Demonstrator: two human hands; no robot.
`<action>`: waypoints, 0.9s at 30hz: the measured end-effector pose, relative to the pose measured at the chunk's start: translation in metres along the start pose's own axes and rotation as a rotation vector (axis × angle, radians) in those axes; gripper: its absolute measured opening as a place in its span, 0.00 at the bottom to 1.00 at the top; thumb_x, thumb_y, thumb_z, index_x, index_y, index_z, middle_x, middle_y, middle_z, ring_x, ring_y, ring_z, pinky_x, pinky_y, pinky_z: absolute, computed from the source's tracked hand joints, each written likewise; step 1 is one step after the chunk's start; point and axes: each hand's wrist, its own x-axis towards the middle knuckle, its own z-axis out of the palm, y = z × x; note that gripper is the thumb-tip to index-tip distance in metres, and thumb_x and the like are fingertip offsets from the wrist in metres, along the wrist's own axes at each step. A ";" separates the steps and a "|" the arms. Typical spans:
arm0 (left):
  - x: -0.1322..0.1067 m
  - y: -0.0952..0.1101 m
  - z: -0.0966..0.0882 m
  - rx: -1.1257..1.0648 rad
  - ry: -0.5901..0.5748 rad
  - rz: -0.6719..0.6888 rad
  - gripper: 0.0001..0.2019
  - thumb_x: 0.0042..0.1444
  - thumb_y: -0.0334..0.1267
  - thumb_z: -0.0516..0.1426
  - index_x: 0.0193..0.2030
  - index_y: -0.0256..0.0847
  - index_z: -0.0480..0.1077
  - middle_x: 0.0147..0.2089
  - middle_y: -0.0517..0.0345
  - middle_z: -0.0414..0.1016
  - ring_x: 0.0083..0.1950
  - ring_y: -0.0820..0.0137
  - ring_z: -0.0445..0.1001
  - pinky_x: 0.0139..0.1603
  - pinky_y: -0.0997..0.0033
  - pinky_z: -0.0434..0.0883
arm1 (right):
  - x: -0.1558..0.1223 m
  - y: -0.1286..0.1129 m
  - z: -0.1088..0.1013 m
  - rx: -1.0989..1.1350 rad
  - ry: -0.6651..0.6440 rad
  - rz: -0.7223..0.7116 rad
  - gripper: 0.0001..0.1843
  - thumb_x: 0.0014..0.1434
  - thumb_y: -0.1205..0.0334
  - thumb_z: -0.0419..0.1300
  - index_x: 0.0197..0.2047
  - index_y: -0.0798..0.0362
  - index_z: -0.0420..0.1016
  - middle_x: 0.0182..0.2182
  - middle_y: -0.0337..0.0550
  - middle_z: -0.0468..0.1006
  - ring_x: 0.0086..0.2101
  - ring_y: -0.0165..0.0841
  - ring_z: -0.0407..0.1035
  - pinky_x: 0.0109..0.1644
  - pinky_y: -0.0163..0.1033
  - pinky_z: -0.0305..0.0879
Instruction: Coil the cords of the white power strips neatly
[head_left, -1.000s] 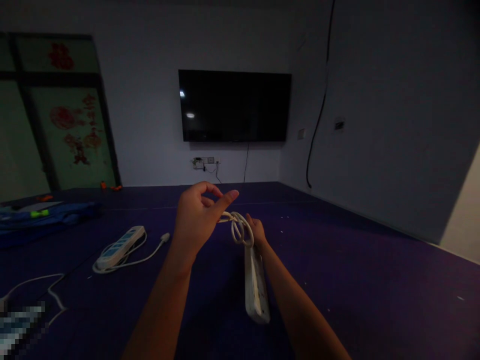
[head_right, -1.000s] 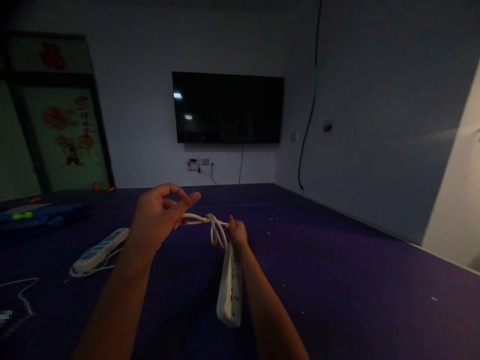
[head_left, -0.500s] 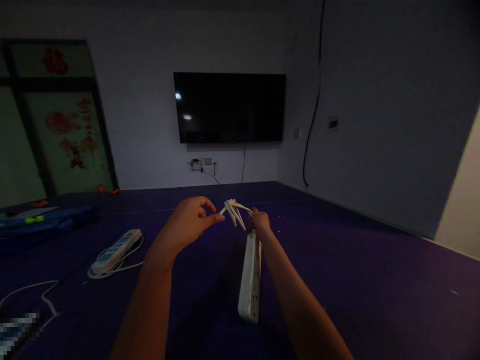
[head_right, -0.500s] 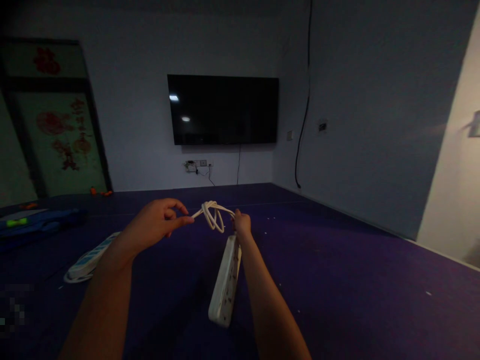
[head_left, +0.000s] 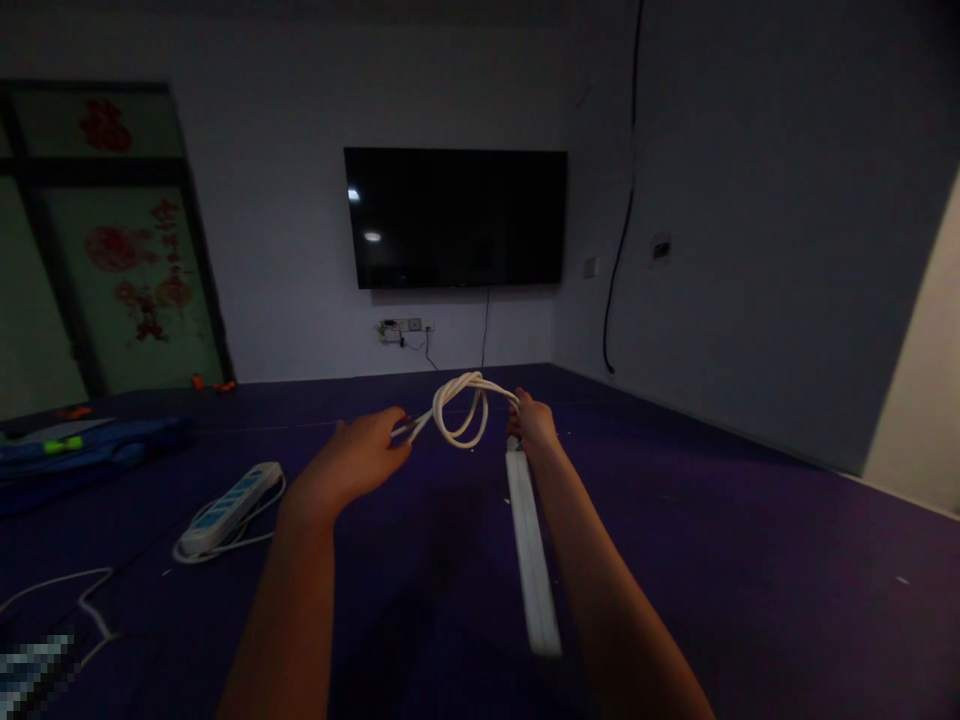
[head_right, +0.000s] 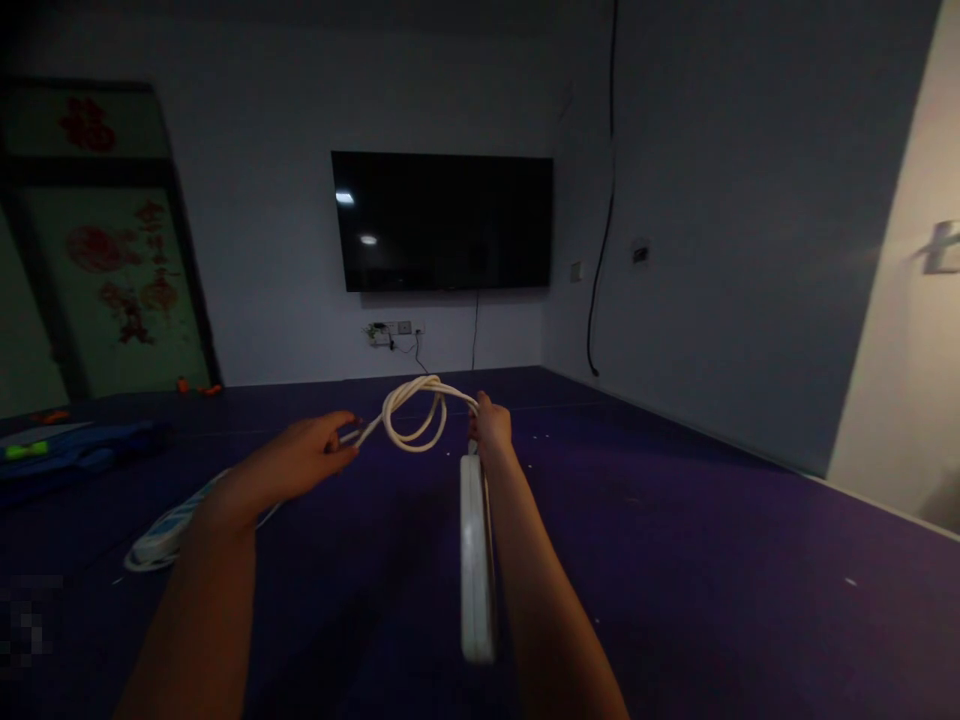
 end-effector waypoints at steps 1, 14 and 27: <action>0.001 0.000 0.002 0.052 0.003 -0.013 0.13 0.44 0.38 0.58 0.38 0.43 0.73 0.24 0.58 0.72 0.26 0.67 0.69 0.29 0.70 0.61 | -0.002 -0.004 0.001 0.006 -0.005 -0.010 0.20 0.58 0.58 0.48 0.15 0.51 0.57 0.07 0.31 0.53 0.10 0.23 0.47 0.12 0.30 0.46; 0.011 0.023 0.012 -0.210 0.085 0.161 0.16 0.46 0.31 0.56 0.44 0.40 0.73 0.44 0.51 0.76 0.45 0.65 0.73 0.49 0.62 0.67 | -0.014 -0.027 -0.006 -0.185 0.153 -0.384 0.26 0.58 0.48 0.46 0.14 0.53 0.62 0.08 0.36 0.59 0.11 0.26 0.54 0.16 0.32 0.47; 0.018 0.028 0.023 -0.649 0.215 0.058 0.18 0.44 0.33 0.59 0.45 0.35 0.72 0.42 0.50 0.77 0.41 0.68 0.74 0.48 0.63 0.69 | -0.018 -0.022 -0.001 -0.217 0.163 -0.408 0.28 0.59 0.45 0.43 0.15 0.53 0.63 0.09 0.38 0.61 0.13 0.27 0.57 0.17 0.32 0.48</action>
